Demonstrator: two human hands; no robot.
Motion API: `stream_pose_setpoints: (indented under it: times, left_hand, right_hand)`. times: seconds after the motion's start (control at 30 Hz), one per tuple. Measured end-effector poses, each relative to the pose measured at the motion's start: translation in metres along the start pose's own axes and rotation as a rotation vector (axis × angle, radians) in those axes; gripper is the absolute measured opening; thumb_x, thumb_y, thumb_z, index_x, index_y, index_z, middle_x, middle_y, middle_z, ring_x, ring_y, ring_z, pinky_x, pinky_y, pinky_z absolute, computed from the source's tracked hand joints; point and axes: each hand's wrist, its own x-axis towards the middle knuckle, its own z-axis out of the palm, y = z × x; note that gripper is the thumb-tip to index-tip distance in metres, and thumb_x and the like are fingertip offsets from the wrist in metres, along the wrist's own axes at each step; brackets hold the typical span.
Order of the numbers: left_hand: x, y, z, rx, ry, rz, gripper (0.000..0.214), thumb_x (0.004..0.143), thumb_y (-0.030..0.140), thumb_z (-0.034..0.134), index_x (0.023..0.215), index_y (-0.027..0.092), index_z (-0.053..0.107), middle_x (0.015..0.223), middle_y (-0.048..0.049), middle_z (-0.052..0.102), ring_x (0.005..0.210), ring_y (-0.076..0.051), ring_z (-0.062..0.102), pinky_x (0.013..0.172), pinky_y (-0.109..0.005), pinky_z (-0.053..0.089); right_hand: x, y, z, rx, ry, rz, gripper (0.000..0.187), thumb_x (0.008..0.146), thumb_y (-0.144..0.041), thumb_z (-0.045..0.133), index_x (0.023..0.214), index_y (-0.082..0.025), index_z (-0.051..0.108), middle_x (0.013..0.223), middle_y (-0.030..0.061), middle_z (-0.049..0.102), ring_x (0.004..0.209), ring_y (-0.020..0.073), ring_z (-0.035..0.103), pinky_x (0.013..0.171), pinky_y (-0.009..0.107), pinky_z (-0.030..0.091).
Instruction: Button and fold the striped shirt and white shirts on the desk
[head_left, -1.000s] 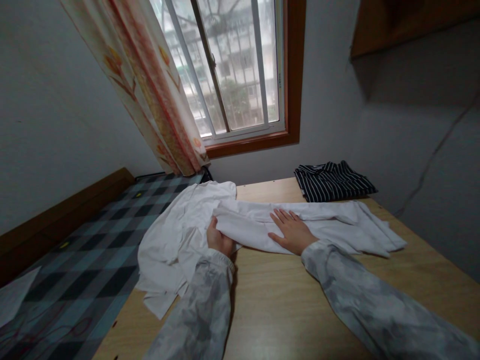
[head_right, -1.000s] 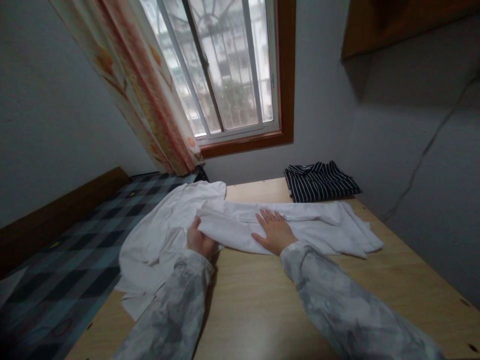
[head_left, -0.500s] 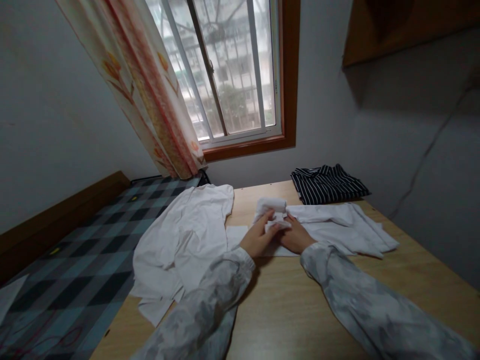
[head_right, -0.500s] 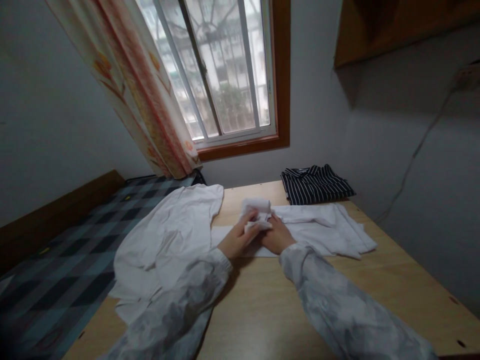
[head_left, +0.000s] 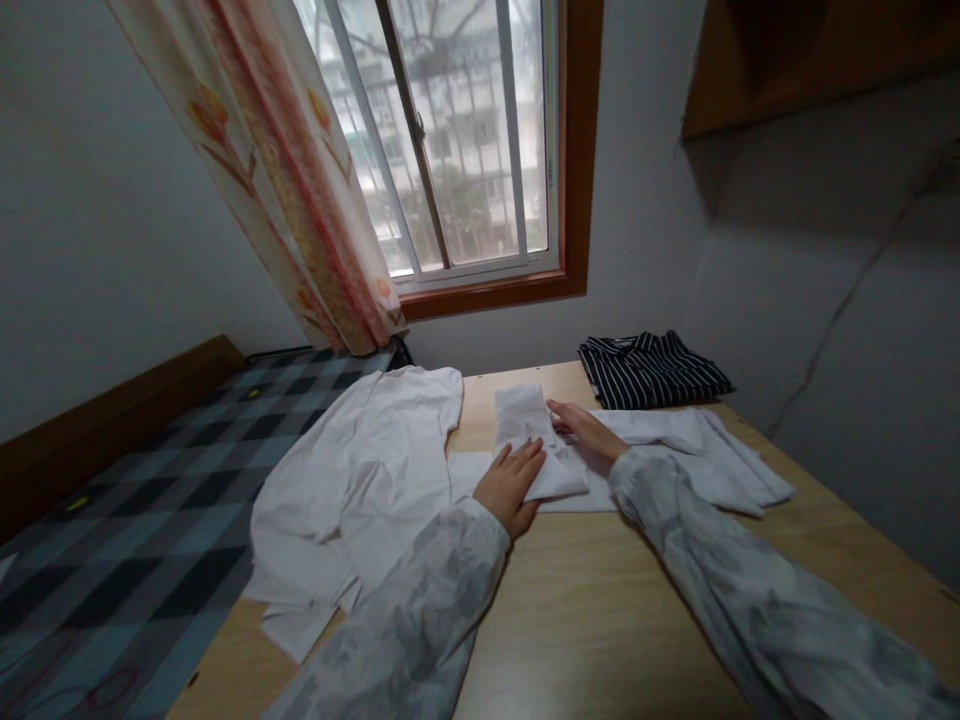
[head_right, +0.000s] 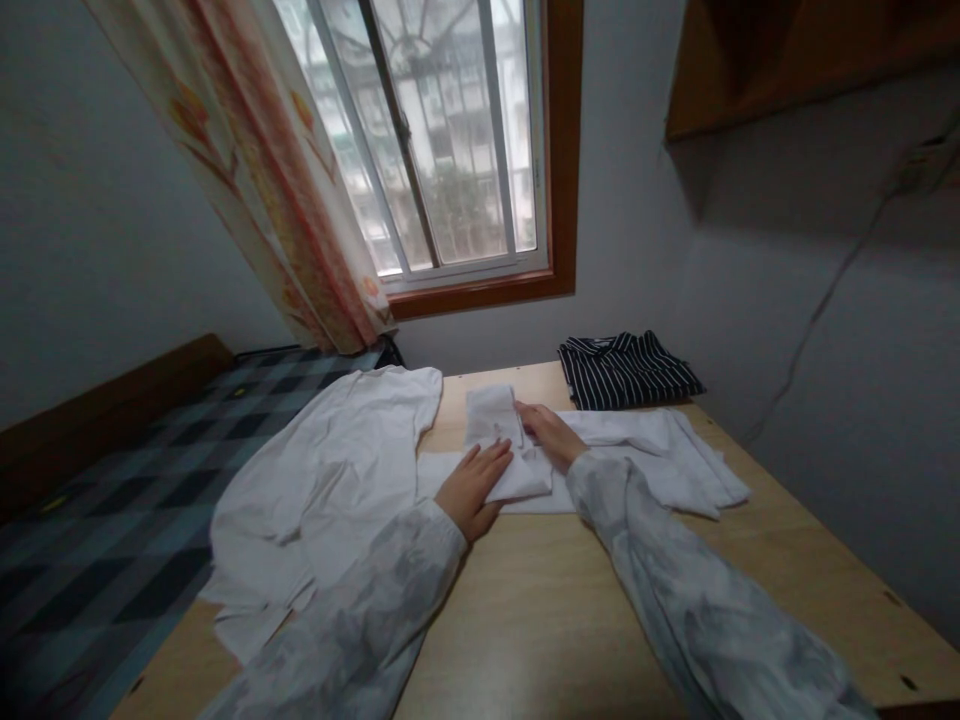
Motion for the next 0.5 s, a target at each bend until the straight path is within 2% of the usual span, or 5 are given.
stream_pose_setpoints:
  times: [0.1, 0.23, 0.37, 0.43, 0.5]
  left_hand:
    - [0.000, -0.003, 0.005, 0.025, -0.016, 0.030, 0.083, 0.083, 0.024, 0.062, 0.163, 0.018, 0.044, 0.175, -0.0173, 0.038, 0.164, -0.034, 0.032, 0.135, -0.063, 0.019]
    - [-0.003, -0.005, 0.005, 0.002, 0.029, 0.086, 0.077, 0.084, 0.023, 0.060, 0.161, 0.020, 0.046, 0.172, -0.0158, 0.044, 0.160, -0.032, 0.040, 0.135, -0.061, 0.021]
    - [-0.008, -0.001, 0.000, 0.009, 0.256, 0.059, 0.086, 0.080, 0.030, 0.070, 0.161, 0.021, 0.043, 0.170, -0.0178, 0.044, 0.158, -0.034, 0.042, 0.134, -0.058, 0.027]
    - [-0.008, 0.003, -0.001, 0.046, 0.413, -0.032, 0.097, 0.075, 0.032, 0.077, 0.163, 0.021, 0.038, 0.173, -0.0202, 0.039, 0.161, -0.039, 0.036, 0.134, -0.063, 0.022]
    - [-0.007, 0.005, -0.001, 0.056, 0.505, -0.117, 0.109, 0.072, 0.038, 0.082, 0.166, 0.019, 0.030, 0.175, -0.0234, 0.032, 0.163, -0.044, 0.030, 0.133, -0.069, 0.020]
  right_hand:
    - [0.020, -0.014, 0.005, -0.090, -0.015, 0.127, 0.046, 0.076, -0.055, 0.090, 0.095, -0.016, 0.076, 0.084, 0.0099, 0.078, 0.078, 0.0225, 0.072, 0.067, 0.028, 0.057]
    - [0.034, -0.024, 0.013, -0.084, -0.058, 0.136, 0.027, 0.071, -0.036, 0.091, 0.076, -0.016, 0.073, 0.070, 0.0066, 0.074, 0.064, 0.0185, 0.067, 0.056, 0.025, 0.051]
    - [0.029, -0.030, 0.007, -0.056, 0.045, 0.065, 0.019, 0.078, -0.034, 0.079, 0.080, -0.018, 0.069, 0.064, 0.0013, 0.069, 0.057, 0.0142, 0.061, 0.050, 0.021, 0.043]
    - [0.020, -0.032, -0.003, -0.011, 0.063, 0.060, 0.020, 0.081, -0.035, 0.076, 0.086, -0.018, 0.069, 0.063, 0.0002, 0.067, 0.053, 0.0134, 0.058, 0.046, 0.020, 0.040]
    - [0.009, -0.031, -0.016, 0.052, 0.073, 0.071, 0.022, 0.081, -0.036, 0.076, 0.092, -0.018, 0.068, 0.064, 0.0001, 0.067, 0.051, 0.0133, 0.057, 0.044, 0.020, 0.039]
